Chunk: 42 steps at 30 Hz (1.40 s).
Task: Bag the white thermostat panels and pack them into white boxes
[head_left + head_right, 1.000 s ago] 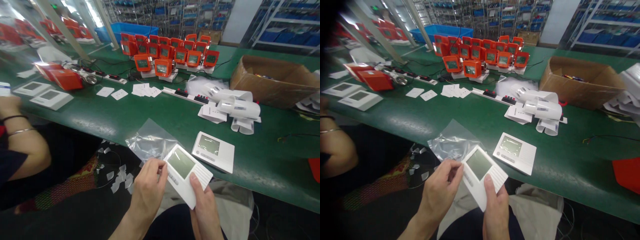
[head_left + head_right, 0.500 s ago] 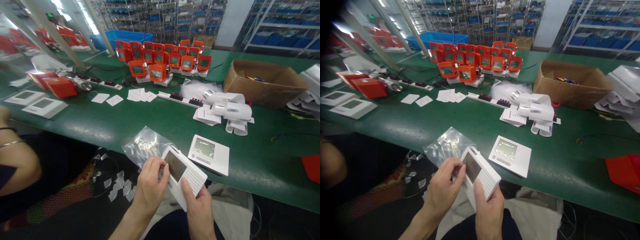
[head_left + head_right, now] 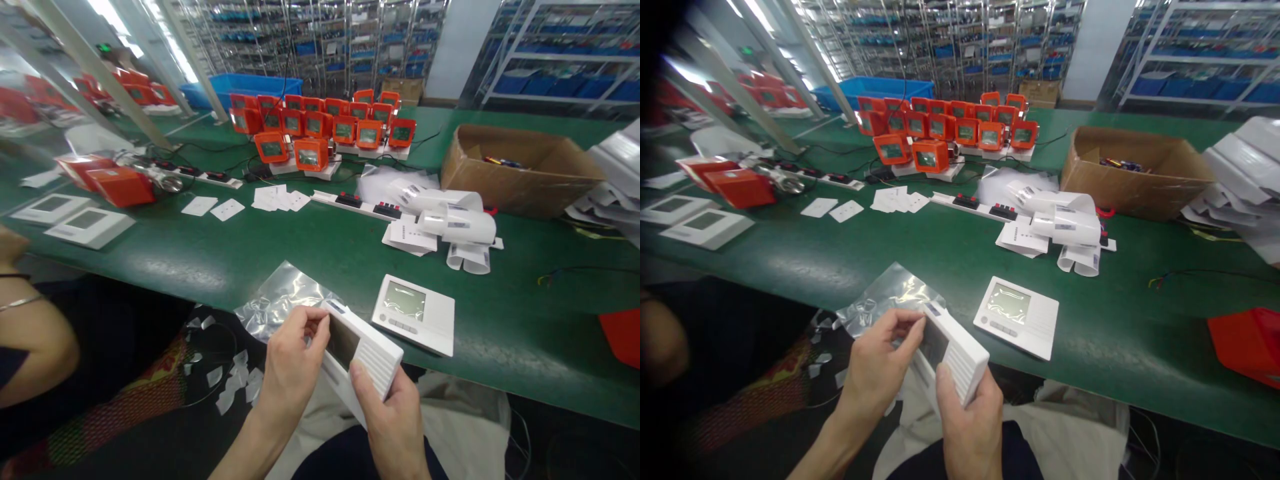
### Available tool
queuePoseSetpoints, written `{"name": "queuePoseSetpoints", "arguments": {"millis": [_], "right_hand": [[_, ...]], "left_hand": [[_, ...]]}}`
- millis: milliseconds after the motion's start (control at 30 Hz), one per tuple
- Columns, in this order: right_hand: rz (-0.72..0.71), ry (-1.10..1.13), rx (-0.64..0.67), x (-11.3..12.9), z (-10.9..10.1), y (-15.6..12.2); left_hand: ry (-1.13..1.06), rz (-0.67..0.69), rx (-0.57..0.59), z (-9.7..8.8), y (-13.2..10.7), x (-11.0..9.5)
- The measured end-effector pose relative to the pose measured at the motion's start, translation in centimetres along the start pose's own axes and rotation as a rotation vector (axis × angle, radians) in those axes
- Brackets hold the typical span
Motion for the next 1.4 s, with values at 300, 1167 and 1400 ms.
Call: {"name": "queuePoseSetpoints", "arguments": {"millis": [300,1167,1400], "right_hand": [[-0.045,0.001,-0.078,1.3,-1.0,0.1],[-0.097,0.031,-0.109,1.6,-1.7,0.6],[-0.081,0.066,0.028,0.8,-0.5,1.3]], "left_hand": [[0.011,0.227,-0.003,0.2,0.0,-3.2],[0.139,0.291,-0.041,-0.1,-0.6,-3.7],[0.084,0.402,-0.005,0.4,0.0,-4.9]]}}
Point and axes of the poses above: each hand's wrist, its own y-axis towards the middle knuckle, its own z-axis out of the palm, x = y × z, the point moved 10 cm from there along y, towards the middle knuckle, and after that the axes turned 7 degrees about x, right-handed, at the moved point
